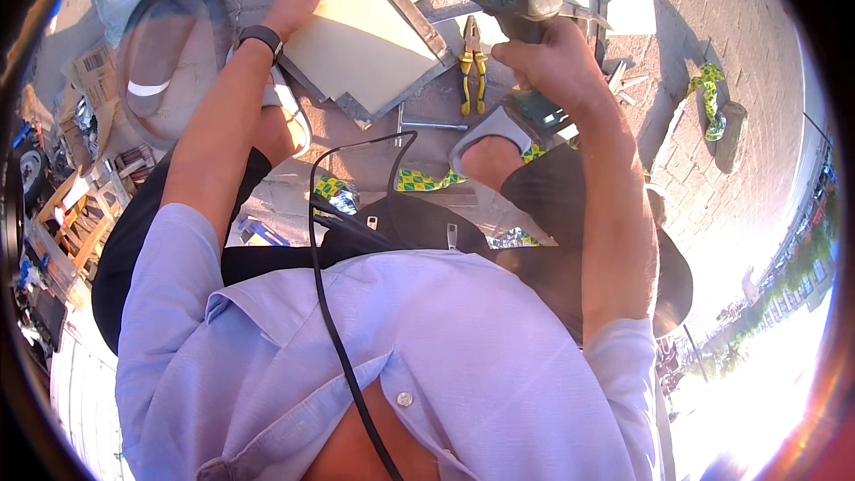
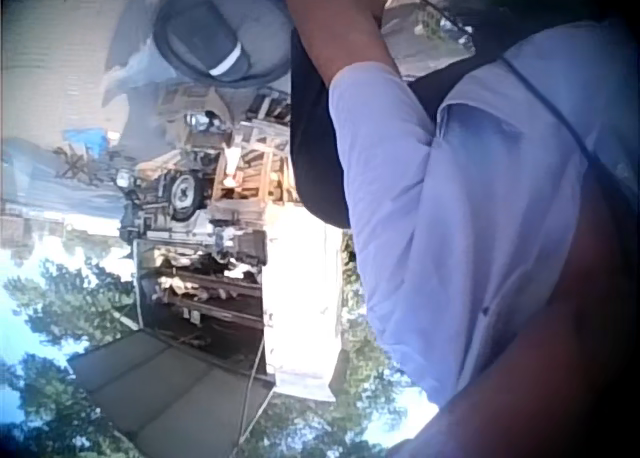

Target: The person sits on the ground and assembles a metal frame using a screwdriver and pliers. They insert screws into the frame joints and tighten them, occasionally using pliers to adjust components. The person handles the frame and tools directly with their hands throughout the process.

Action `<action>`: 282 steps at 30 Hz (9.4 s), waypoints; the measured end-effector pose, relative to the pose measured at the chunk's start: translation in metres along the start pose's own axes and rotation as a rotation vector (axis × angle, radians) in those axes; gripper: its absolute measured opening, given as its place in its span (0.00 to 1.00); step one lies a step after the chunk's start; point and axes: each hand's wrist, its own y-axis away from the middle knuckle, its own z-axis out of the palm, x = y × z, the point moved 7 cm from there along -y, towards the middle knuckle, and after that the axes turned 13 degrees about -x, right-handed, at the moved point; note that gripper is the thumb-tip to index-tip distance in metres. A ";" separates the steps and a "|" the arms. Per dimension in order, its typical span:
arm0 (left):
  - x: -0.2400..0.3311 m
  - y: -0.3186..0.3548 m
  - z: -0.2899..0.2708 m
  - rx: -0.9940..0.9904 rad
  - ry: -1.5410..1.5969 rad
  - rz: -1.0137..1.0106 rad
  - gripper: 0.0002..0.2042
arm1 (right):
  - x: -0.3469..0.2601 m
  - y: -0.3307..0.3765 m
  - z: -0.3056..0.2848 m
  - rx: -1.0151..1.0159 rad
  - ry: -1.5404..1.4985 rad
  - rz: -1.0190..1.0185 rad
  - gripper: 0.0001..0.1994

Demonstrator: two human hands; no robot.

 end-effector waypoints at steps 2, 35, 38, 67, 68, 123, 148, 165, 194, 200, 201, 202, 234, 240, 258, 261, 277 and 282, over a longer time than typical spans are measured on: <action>0.007 0.000 -0.003 0.066 -0.054 0.017 0.31 | 0.026 0.026 0.008 0.036 -0.037 0.078 0.14; 0.174 0.127 0.172 -0.078 -0.721 0.516 0.32 | 0.120 0.046 0.062 0.046 -0.073 0.172 0.23; 0.174 0.127 0.172 -0.086 -0.719 0.499 0.31 | 0.114 0.042 0.057 0.011 -0.004 0.281 0.25; 0.324 0.210 0.088 0.295 0.366 0.937 0.15 | 0.092 0.040 0.063 -0.015 0.558 -0.264 0.23; 0.323 0.208 0.088 0.301 0.376 0.947 0.14 | 0.086 0.037 0.064 -0.029 0.541 -0.237 0.23; 0.318 0.185 0.079 0.244 0.537 0.994 0.15 | 0.107 0.036 0.064 -0.142 0.318 -0.097 0.37; 0.321 0.190 0.083 0.192 0.516 1.042 0.15 | 0.105 0.032 0.063 0.028 0.087 -0.156 0.20; 0.320 0.193 0.086 0.193 0.525 1.048 0.16 | 0.092 0.038 0.065 -0.007 0.088 -0.219 0.20; 0.321 0.190 0.090 0.252 0.551 1.029 0.17 | 0.094 0.035 0.063 -0.008 0.195 -0.180 0.15; 0.320 0.190 0.088 0.239 0.556 1.035 0.17 | 0.097 0.034 0.063 -0.010 0.193 -0.185 0.16; 0.320 0.190 0.088 0.241 0.555 1.030 0.17 | 0.093 0.034 0.062 -0.002 0.209 -0.205 0.16; 0.319 0.190 0.088 0.243 0.555 1.025 0.16 | 0.090 0.034 0.062 0.006 0.224 -0.225 0.16; 0.310 0.189 0.090 0.278 0.521 1.007 0.15 | 0.090 0.026 0.068 -0.037 0.336 -0.217 0.20; 0.309 0.190 0.086 0.236 0.516 1.016 0.13 | 0.099 0.023 0.067 -0.057 0.281 -0.160 0.19; 0.284 0.165 0.087 0.105 0.549 0.902 0.18 | 0.079 0.009 0.068 -0.015 0.342 0.052 0.18; 0.235 0.126 0.074 0.331 0.425 0.829 0.20 | 0.069 0.018 0.071 -0.009 0.322 0.201 0.17; 0.171 0.101 0.123 -0.070 -0.325 0.428 0.31 | 0.065 0.063 0.047 0.027 0.214 0.234 0.21; 0.157 0.094 0.076 0.252 -0.303 0.374 0.32 | 0.053 0.056 0.006 0.248 0.103 0.029 0.19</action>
